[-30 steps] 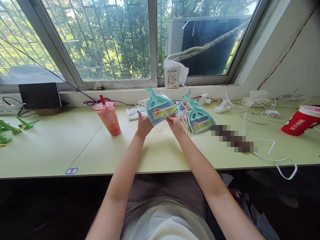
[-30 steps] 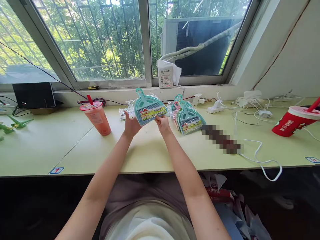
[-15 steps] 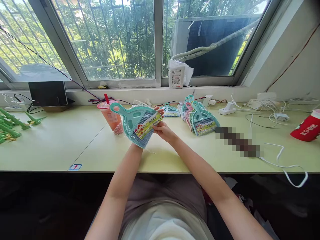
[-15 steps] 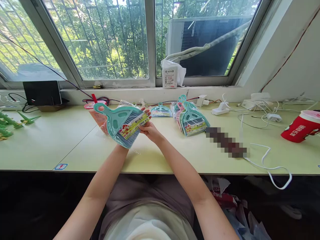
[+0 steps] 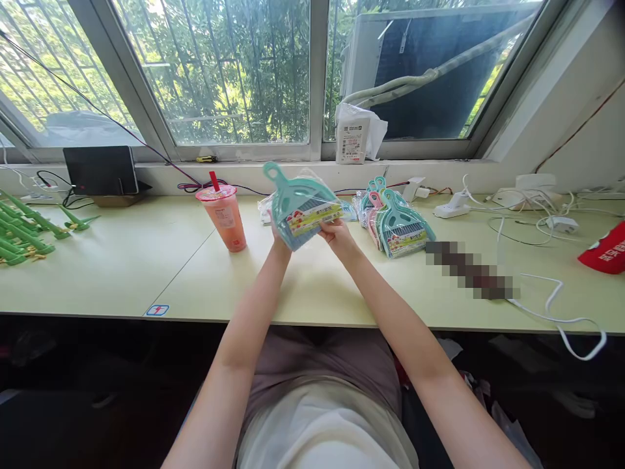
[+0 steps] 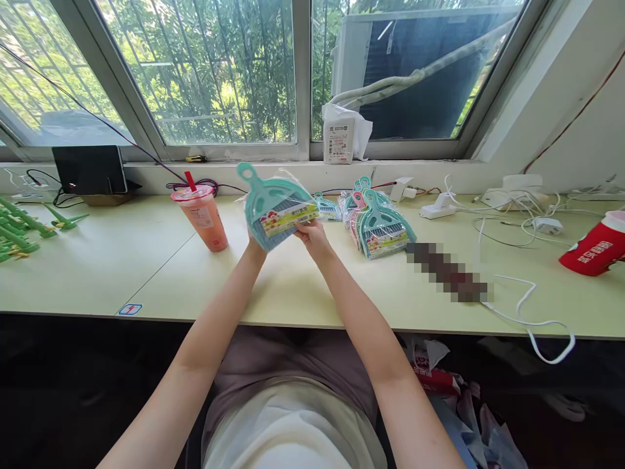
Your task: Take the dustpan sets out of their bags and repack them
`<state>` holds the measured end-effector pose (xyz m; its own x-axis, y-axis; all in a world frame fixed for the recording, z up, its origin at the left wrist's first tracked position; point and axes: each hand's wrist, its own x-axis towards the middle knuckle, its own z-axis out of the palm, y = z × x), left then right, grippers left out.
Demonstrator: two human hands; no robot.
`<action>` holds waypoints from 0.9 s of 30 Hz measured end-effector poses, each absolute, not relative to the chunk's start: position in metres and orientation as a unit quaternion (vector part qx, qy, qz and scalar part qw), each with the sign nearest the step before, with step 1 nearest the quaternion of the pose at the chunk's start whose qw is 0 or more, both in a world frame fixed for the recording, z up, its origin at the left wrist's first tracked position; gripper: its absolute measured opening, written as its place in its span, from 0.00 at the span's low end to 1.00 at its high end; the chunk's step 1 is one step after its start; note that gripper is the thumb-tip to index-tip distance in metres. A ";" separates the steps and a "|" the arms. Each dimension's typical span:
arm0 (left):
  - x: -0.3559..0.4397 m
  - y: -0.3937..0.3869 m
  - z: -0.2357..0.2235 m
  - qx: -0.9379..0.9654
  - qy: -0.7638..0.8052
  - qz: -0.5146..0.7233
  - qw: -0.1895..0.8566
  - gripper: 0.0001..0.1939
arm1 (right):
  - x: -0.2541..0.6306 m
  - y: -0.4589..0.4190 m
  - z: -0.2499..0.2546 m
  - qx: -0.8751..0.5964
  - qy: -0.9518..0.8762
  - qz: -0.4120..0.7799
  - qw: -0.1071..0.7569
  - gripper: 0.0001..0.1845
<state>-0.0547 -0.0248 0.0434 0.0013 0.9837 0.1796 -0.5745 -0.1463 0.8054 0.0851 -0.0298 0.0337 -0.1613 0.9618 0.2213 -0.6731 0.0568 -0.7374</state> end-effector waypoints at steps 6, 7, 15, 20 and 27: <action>-0.043 -0.018 0.041 0.434 0.258 0.635 0.585 0.32 | 0.112 -0.010 0.025 -0.239 -0.316 0.612 0.685 0.22; -0.041 -0.015 0.038 0.432 0.268 0.638 0.578 0.34 | 0.115 -0.008 0.024 -0.245 -0.320 0.620 0.673 0.22; -0.043 -0.008 0.029 0.470 0.271 0.637 0.547 0.38 | 0.116 -0.003 0.017 -0.258 -0.349 0.634 0.641 0.20; -0.035 -0.010 0.027 0.497 0.274 0.628 0.533 0.36 | 0.115 0.001 0.015 -0.278 -0.333 0.603 0.669 0.24; -0.032 -0.008 0.023 0.510 0.307 0.613 0.520 0.31 | 0.115 0.001 0.013 -0.287 -0.331 0.589 0.679 0.26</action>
<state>-0.0317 -0.0084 0.0234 0.0602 0.9502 0.3056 -0.3247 -0.2709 0.9062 0.1155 0.0013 0.0134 0.0865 0.9901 0.1109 -0.6104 0.1406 -0.7795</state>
